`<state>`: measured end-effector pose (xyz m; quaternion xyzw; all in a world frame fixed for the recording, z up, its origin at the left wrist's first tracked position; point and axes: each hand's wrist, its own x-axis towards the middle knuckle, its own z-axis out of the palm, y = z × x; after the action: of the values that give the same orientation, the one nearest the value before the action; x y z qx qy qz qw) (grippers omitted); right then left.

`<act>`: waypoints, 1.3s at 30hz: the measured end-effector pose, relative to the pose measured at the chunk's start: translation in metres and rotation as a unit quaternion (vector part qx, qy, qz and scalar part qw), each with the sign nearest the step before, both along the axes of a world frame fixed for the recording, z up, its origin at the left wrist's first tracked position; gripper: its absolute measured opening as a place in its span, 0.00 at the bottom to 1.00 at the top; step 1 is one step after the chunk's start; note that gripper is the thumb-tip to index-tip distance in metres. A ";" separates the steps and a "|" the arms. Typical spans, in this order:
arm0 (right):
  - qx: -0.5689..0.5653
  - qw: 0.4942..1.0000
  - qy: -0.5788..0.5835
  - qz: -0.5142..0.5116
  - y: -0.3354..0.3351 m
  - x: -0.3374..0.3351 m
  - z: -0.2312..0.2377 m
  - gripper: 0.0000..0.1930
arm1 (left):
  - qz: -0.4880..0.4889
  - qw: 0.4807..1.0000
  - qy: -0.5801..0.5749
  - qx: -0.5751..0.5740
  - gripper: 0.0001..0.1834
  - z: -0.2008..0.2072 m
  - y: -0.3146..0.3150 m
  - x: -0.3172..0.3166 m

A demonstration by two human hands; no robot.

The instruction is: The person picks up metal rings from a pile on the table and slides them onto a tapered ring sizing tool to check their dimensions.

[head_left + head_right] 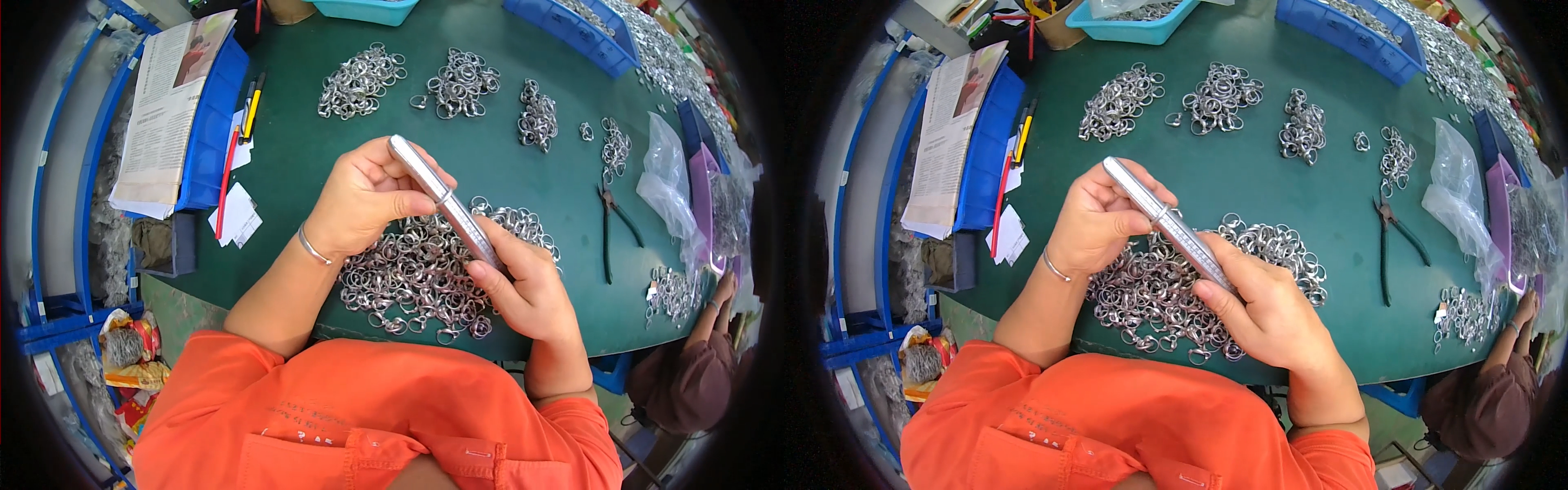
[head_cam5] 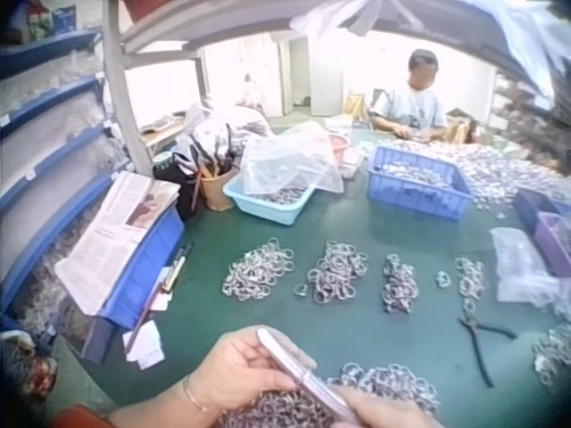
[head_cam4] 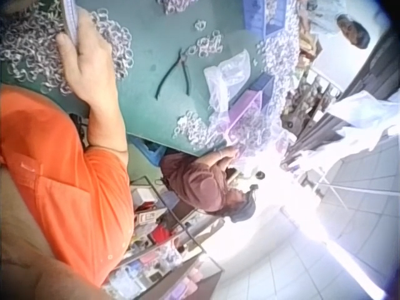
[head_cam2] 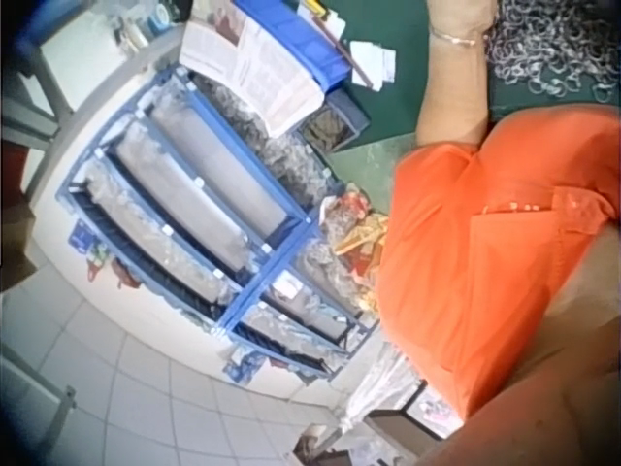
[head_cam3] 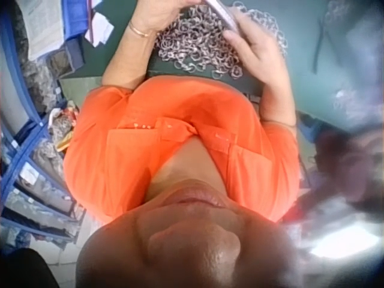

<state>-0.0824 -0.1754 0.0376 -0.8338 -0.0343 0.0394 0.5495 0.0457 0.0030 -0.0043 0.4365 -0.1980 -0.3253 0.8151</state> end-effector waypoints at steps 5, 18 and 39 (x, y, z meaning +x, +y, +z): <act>0.008 1.000 0.006 0.003 0.000 0.002 0.001 0.19 | -0.002 1.000 0.003 -0.009 0.19 0.002 0.000 -0.003; 0.046 0.997 0.055 -0.015 0.004 0.003 -0.001 0.18 | 0.055 0.998 -0.010 0.027 0.15 -0.001 -0.006 -0.010; -0.035 0.999 0.014 -0.025 0.010 0.001 -0.006 0.19 | 0.060 0.995 0.054 -0.057 0.11 -0.003 0.016 0.017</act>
<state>-0.0811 -0.1653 0.0311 -0.8525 -0.0044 0.0379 0.5213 0.0625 0.0195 -0.0075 0.3824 -0.1450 -0.2875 0.8661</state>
